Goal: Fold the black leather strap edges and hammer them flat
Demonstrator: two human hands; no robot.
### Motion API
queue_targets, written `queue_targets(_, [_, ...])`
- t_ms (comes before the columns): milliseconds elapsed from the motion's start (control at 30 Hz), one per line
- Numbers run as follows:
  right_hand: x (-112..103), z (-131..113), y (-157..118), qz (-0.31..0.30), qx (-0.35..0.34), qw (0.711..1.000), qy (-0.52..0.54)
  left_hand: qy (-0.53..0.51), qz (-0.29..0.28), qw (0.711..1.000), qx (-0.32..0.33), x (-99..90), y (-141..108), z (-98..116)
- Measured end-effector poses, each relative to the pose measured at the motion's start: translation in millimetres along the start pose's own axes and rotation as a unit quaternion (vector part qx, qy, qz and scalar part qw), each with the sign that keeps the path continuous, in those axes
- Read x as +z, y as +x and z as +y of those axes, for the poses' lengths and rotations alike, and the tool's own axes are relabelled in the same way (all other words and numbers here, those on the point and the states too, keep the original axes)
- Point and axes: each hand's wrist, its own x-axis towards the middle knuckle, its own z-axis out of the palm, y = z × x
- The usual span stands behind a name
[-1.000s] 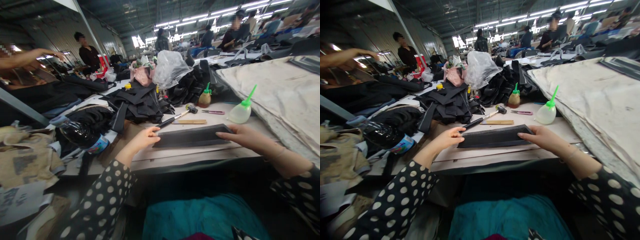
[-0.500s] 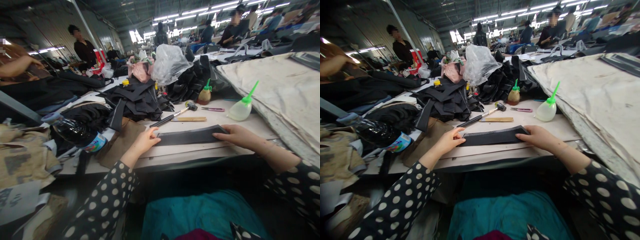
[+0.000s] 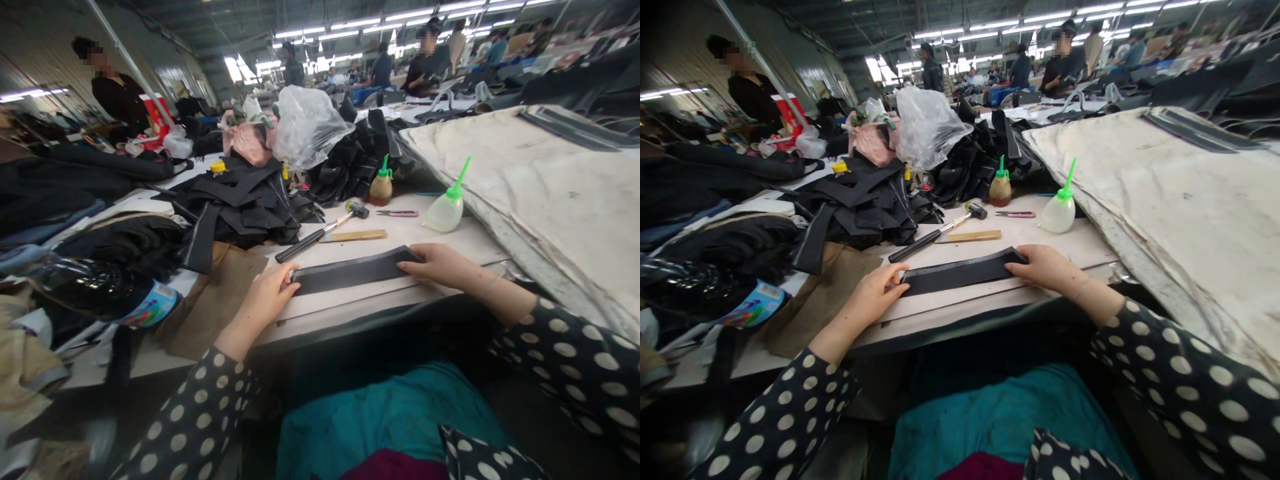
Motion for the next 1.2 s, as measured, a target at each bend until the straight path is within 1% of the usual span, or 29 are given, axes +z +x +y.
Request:
queue_targets(67, [0.4, -2.1, -0.9, 0.019, -0.006, 0.999, -0.034, 0.011, 0.006, 1.000, 0.026, -0.2, 0.3, -1.0])
queue_targets(133, [1.0, -4.1, -1.4, 0.035, -0.013, 0.998, -0.059, 0.015, 0.001, 0.999, 0.042, -0.2, 1.1, -2.6])
queue_targets(233, [2.2, -6.3, -0.9, 0.047, -0.014, 0.996, -0.080, 0.016, -0.010, 0.999, 0.050, 1.0, 2.8, -5.9])
queue_targets(367, [4.4, -7.0, 0.2, 0.061, -0.016, 0.993, -0.097, 0.017, -0.011, 0.999, 0.050, 3.6, 4.2, -10.3])
queue_targets(600, [3.8, -7.2, -2.1, 0.054, -0.022, 0.993, -0.101, 0.023, -0.009, 0.998, 0.049, 5.1, 3.9, -14.4])
queue_targets(800, [6.3, -7.4, -2.7, 0.060, -0.043, 0.990, -0.120, 0.040, -0.002, 0.998, 0.051, 5.5, 3.7, -13.4])
queue_targets(933, [8.2, -6.8, -2.0, 0.059, -0.057, 0.987, -0.138, 0.081, -0.003, 0.995, 0.061, 0.9, 2.1, -12.2])
queue_targets(1000, [7.6, -4.3, -1.9, 0.062, -0.074, 0.984, -0.151, 0.112, -0.017, 0.992, 0.064, -2.8, 0.1, -11.5])
queue_targets(1100, [6.0, 2.1, -4.4, 0.099, -0.073, 0.980, -0.154, 0.156, -0.044, 0.985, 0.065, -7.0, -3.3, -10.2])
queue_targets(1200, [6.2, 7.6, -11.5, 0.149, -0.080, 0.976, -0.137, 0.185, -0.044, 0.979, 0.074, -8.2, -4.5, -7.5])
